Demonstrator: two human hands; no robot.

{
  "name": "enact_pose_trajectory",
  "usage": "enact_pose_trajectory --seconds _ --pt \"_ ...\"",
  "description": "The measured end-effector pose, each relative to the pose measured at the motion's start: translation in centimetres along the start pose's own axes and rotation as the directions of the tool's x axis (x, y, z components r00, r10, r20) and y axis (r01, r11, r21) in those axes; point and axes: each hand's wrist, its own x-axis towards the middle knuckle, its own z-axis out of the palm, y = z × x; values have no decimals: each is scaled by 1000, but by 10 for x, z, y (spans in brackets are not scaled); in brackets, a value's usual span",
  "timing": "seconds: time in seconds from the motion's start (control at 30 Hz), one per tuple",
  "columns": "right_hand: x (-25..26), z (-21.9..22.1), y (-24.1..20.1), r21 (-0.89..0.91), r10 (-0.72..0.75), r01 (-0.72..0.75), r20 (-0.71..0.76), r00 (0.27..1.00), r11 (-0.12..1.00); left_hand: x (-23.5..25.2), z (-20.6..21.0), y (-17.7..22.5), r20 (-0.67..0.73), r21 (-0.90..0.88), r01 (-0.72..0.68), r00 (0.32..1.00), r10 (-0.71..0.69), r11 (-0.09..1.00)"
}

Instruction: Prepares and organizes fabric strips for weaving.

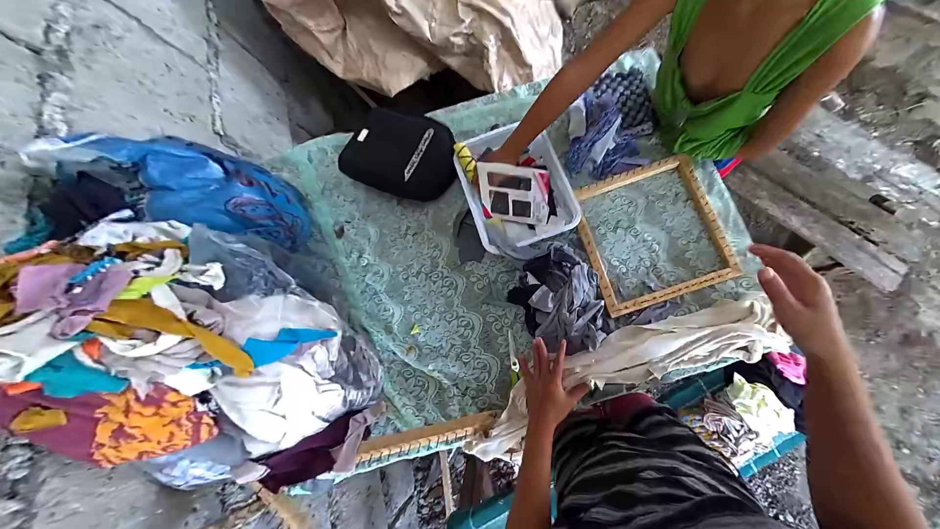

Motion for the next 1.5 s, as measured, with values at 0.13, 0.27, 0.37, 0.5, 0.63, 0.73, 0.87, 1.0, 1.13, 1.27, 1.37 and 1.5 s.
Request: enact_pose_trajectory --seconds 0.13,0.27,0.37,0.5,0.63,0.73,0.87,1.0,1.13,1.27,1.37,1.5 --pt "-53 74 127 -408 -43 -50 -215 976 911 -5 10 -5 -223 -29 40 974 -45 999" --pt "-78 91 187 -571 -215 83 -168 962 817 -12 18 -12 -309 7 -14 951 16 1000" --pt "-78 92 200 -582 -268 119 -176 947 805 -17 26 -20 -354 -25 -73 933 60 997" --pt "-80 96 201 -552 -308 161 -185 933 818 -18 30 -29 -424 -18 -123 900 104 992" --pt "-82 95 205 -511 -422 277 -191 886 814 -15 28 -29 -409 13 -112 906 107 994" --pt "-77 89 203 -447 -460 386 -66 885 807 -11 21 -30 -363 44 -115 923 123 992" --pt "-71 65 198 -296 -463 525 256 849 798 -20 17 -27 -356 1 -99 930 93 995" --pt "-53 25 191 -427 -235 464 487 841 776 -10 21 -36 -405 -49 -116 910 87 992" --pt "-29 8 195 -484 -130 400 500 856 778 -9 24 -42 -443 -76 -128 893 81 989" --pt "-12 10 212 -484 -234 454 448 863 748 -9 22 -38 -475 -99 -148 876 84 984" --pt "-26 10 195 -549 -161 447 490 857 706 -12 22 -35 -501 -129 -155 863 71 979" --pt "-64 -1 177 -517 -269 458 401 876 723 -22 5 10 -562 0 -194 812 161 981"
